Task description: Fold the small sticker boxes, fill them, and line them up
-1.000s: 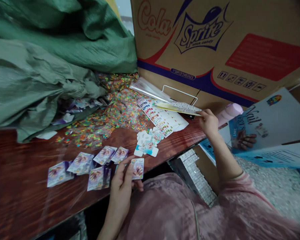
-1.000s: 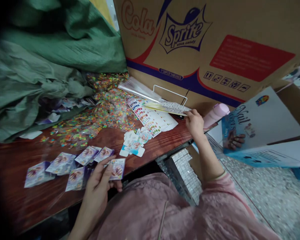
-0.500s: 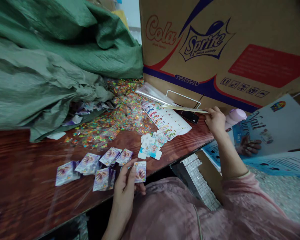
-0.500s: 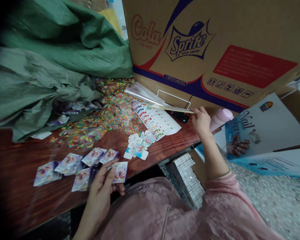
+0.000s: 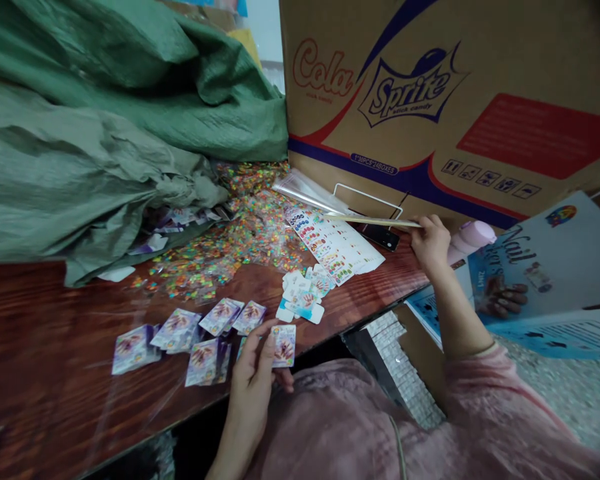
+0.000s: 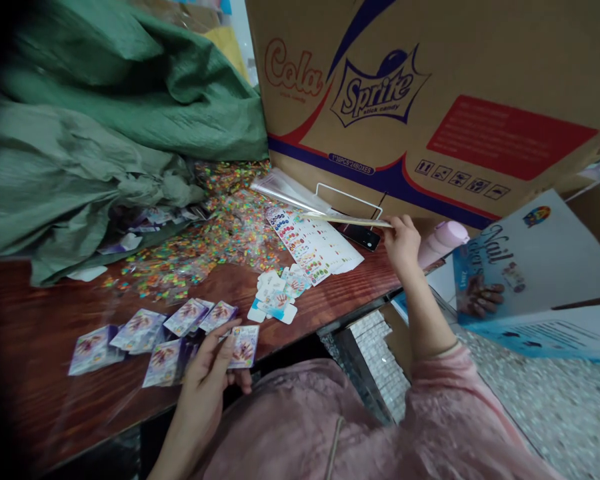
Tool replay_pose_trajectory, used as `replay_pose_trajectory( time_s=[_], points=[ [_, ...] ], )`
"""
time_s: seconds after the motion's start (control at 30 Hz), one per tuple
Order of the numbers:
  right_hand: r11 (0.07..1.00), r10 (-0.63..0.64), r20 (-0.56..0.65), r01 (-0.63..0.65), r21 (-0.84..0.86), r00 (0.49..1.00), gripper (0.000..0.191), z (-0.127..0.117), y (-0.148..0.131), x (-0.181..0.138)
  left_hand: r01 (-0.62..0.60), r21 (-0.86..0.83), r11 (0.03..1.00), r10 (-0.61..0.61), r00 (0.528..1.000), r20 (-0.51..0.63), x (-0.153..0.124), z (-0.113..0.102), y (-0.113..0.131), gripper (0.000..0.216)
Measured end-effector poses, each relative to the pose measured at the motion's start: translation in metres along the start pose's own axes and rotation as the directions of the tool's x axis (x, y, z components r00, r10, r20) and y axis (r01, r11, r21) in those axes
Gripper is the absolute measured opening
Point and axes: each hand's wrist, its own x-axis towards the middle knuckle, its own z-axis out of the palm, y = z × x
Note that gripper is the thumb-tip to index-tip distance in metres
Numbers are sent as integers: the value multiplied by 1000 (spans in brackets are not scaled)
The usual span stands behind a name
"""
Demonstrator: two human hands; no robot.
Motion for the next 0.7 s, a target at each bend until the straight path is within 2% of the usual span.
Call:
replay_pose_trajectory(
  time_s=[0.27,0.7],
  points=[
    [1000,-9,-31,9,12,999,24,3,1,2,35,10,999,-35,999,-23,2,2,1,57],
    [999,27,-33,-26,28,999,21,7,9,1,43,24,999,-43,999,-3,7,2,-6,55]
  ],
)
